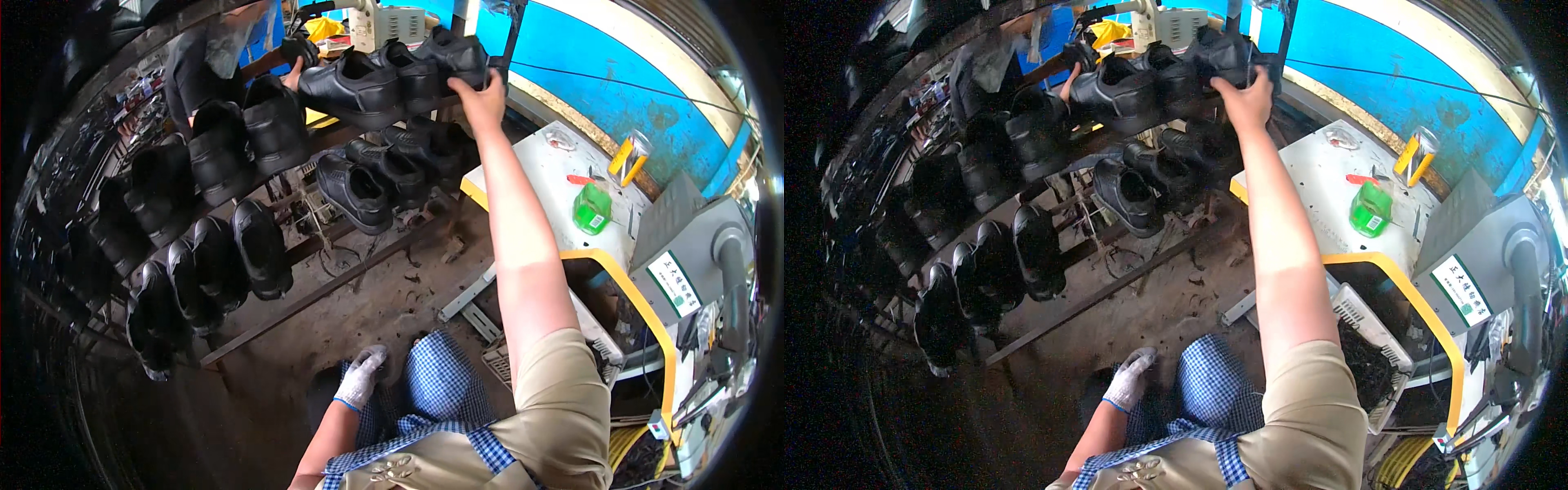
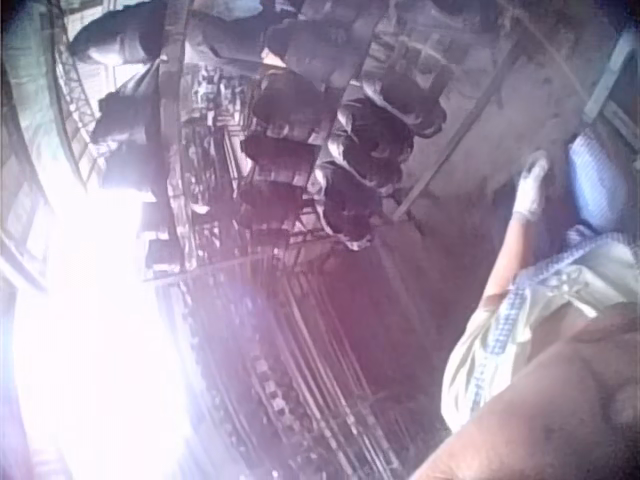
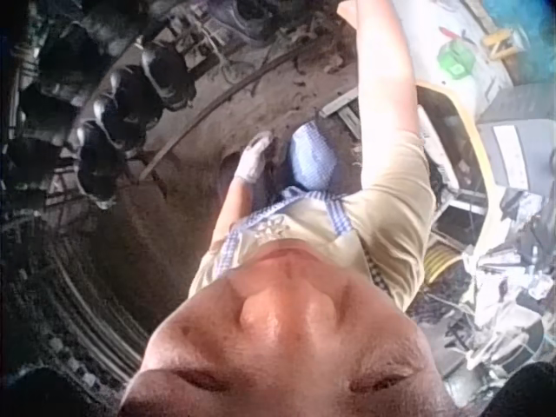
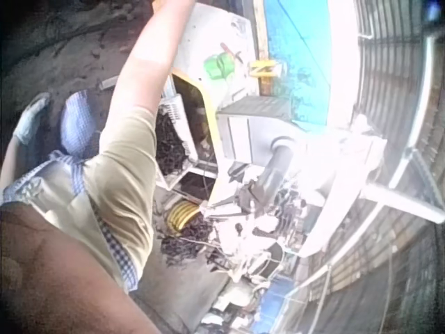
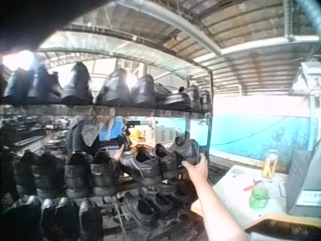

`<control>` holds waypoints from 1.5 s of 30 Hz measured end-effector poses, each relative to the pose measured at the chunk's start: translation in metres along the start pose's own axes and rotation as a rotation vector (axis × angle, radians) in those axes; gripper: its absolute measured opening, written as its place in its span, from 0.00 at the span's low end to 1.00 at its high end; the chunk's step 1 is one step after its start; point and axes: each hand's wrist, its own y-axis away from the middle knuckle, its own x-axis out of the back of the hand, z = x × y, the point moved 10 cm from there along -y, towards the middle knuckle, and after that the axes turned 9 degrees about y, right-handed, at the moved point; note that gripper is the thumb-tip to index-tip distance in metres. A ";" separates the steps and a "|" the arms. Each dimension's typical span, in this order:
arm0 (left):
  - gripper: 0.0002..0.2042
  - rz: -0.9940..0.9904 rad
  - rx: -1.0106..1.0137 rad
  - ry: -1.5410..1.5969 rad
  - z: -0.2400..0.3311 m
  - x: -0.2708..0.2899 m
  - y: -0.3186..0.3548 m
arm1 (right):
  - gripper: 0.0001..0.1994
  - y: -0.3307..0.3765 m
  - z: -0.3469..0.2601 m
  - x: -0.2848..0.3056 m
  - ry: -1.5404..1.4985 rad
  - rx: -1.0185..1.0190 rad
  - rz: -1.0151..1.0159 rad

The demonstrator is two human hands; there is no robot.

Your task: The person repeatedly picks up black shoes from a rack, uses a small knife to trim excess material from the sole and heel areas, and returns the shoes to the rack. The process is repeated for multiple shoes in a consistent sequence.

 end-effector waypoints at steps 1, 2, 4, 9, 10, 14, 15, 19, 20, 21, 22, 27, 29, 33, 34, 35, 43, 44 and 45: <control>0.14 0.000 -0.012 0.001 -0.002 0.005 0.004 | 0.48 0.008 -0.029 0.016 -0.013 0.058 0.026; 0.14 0.008 -0.032 -0.041 -0.004 0.009 0.002 | 0.47 0.009 -0.048 0.037 0.023 0.147 0.088; 0.14 -0.002 -0.035 -0.051 -0.004 0.002 0.009 | 0.46 0.023 -0.083 0.080 0.078 0.272 0.135; 0.15 -0.072 -0.114 -0.059 0.011 -0.007 0.032 | 0.48 0.107 -0.128 0.184 -0.378 0.322 0.074; 0.18 -0.099 -0.172 -0.033 0.023 -0.014 0.039 | 0.48 0.131 -0.131 0.203 -0.328 0.317 0.046; 0.25 -0.206 -0.620 -0.220 0.116 -0.100 0.118 | 0.45 0.244 -0.163 0.235 -0.249 0.280 -0.345; 0.26 -0.145 -0.830 -0.354 0.141 -0.119 0.146 | 0.43 0.270 -0.174 0.228 -0.133 0.332 -0.496; 0.18 -0.197 -0.921 -0.866 0.173 -0.163 0.188 | 0.41 0.369 -0.165 0.172 -0.349 0.262 -1.026; 0.14 -0.225 -0.557 -0.522 0.152 -0.157 0.179 | 0.41 0.390 -0.167 0.166 -0.407 0.209 -1.102; 0.13 -0.284 -0.419 -0.447 0.142 -0.153 0.177 | 0.40 0.407 -0.170 0.161 -0.465 0.163 -1.181; 0.14 -0.277 -0.404 -0.427 0.140 -0.149 0.180 | 0.41 0.413 -0.168 0.159 -0.477 0.127 -1.215; 0.15 -0.237 -0.610 -0.561 0.135 -0.154 0.214 | 0.20 0.390 -0.197 0.183 -0.428 0.259 -1.136; 0.16 -0.227 -0.680 -0.794 0.134 -0.165 0.222 | 0.14 0.383 -0.212 0.195 -0.326 0.416 -1.077; 0.16 -0.216 -1.023 -0.951 0.139 -0.171 0.231 | 0.14 0.392 -0.246 0.215 0.000 0.886 -0.906; 0.16 -0.194 -1.058 -1.016 0.141 -0.177 0.235 | 0.11 0.396 -0.251 0.217 0.065 0.976 -0.820; 0.15 -0.170 -1.092 -1.081 0.142 -0.181 0.237 | 0.12 0.400 -0.252 0.216 0.112 1.018 -0.778; 0.13 -0.213 -1.070 -0.821 0.144 -0.180 0.240 | 0.03 0.389 -0.208 0.181 -0.454 0.396 -1.001; 0.13 -0.231 -0.954 -0.693 0.141 -0.178 0.236 | 0.03 0.391 -0.204 0.178 -0.463 0.374 -1.025; 0.13 -0.200 -0.782 -0.576 0.136 -0.164 0.222 | 0.02 0.392 -0.202 0.176 -0.479 0.347 -1.043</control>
